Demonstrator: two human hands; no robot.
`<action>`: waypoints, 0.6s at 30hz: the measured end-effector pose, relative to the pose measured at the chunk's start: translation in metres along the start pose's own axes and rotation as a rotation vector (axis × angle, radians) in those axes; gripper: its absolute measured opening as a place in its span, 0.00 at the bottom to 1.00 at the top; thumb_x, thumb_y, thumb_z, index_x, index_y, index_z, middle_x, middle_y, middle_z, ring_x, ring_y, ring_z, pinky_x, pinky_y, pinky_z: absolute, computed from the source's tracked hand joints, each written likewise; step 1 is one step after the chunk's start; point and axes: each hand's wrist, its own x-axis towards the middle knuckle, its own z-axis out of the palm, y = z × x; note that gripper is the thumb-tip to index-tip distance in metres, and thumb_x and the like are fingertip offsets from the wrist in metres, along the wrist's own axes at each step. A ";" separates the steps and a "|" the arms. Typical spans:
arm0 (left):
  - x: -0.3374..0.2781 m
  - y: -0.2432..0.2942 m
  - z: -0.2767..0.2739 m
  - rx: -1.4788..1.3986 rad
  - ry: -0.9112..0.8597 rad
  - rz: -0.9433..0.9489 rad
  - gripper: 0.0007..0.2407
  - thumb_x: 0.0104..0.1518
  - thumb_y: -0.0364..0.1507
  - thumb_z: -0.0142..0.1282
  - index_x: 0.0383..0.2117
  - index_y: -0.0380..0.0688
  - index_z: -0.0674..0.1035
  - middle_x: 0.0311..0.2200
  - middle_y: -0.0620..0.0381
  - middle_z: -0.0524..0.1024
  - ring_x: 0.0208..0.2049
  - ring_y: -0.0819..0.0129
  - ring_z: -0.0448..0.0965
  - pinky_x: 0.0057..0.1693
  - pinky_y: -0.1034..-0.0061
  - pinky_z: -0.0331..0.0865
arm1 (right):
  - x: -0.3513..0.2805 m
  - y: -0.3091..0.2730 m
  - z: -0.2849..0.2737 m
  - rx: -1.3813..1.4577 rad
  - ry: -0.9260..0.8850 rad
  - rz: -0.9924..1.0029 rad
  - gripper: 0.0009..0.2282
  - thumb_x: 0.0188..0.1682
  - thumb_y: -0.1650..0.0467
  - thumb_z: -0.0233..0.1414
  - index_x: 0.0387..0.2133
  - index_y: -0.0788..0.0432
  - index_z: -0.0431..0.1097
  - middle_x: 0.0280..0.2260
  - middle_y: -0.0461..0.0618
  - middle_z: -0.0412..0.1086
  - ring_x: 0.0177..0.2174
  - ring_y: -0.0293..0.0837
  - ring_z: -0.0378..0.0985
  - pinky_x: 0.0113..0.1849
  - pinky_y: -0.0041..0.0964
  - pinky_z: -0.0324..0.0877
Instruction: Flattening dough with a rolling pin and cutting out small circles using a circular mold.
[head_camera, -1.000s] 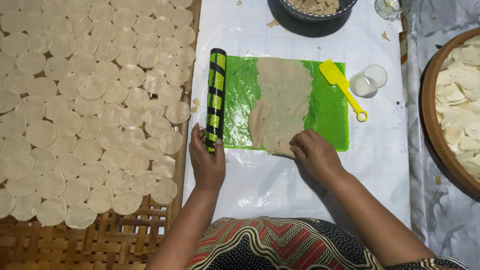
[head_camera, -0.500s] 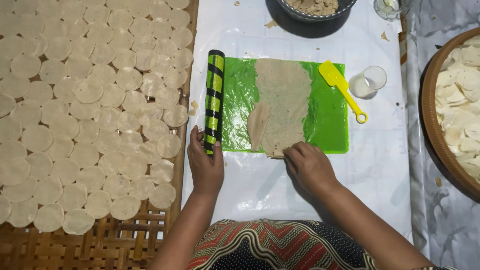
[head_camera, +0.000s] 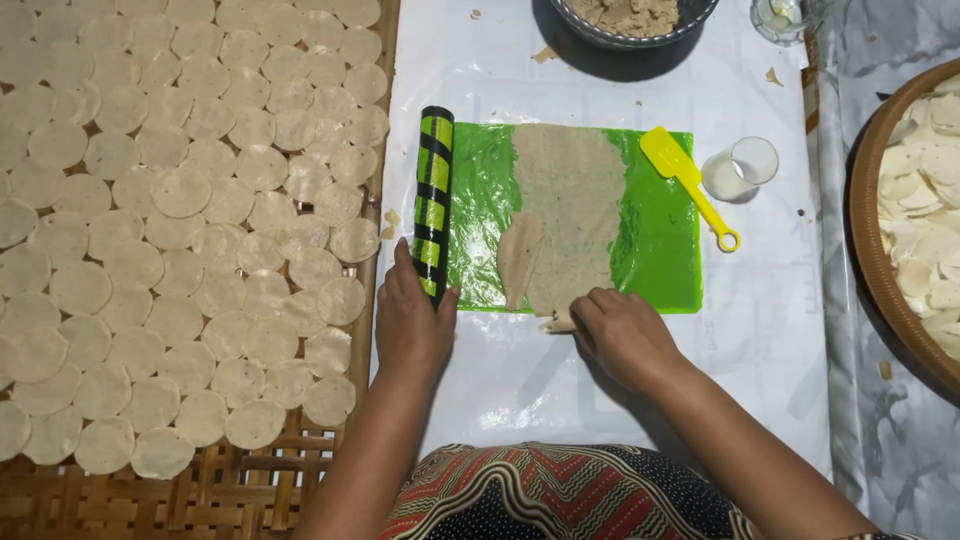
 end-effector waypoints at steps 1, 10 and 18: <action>0.002 -0.001 -0.002 0.000 -0.001 -0.001 0.37 0.58 0.31 0.59 0.70 0.32 0.50 0.55 0.27 0.66 0.56 0.33 0.67 0.60 0.47 0.62 | 0.003 -0.005 -0.018 0.000 -0.001 0.000 0.08 0.46 0.64 0.55 0.37 0.49 0.69 0.29 0.43 0.68 0.34 0.46 0.76 0.33 0.43 0.69; 0.018 0.001 -0.016 -0.316 -0.065 -0.303 0.32 0.56 0.35 0.52 0.69 0.46 0.55 0.57 0.38 0.71 0.57 0.40 0.74 0.59 0.55 0.68 | 0.076 -0.007 -0.050 0.900 -0.092 0.557 0.19 0.45 0.69 0.61 0.50 0.61 0.73 0.34 0.62 0.79 0.37 0.57 0.83 0.39 0.51 0.75; 0.008 0.014 -0.020 -0.453 -0.035 -0.291 0.33 0.58 0.37 0.56 0.69 0.48 0.54 0.59 0.33 0.69 0.62 0.35 0.68 0.64 0.48 0.64 | 0.145 -0.014 0.011 0.405 0.022 0.525 0.15 0.53 0.57 0.55 0.39 0.54 0.67 0.37 0.50 0.71 0.36 0.55 0.80 0.36 0.54 0.76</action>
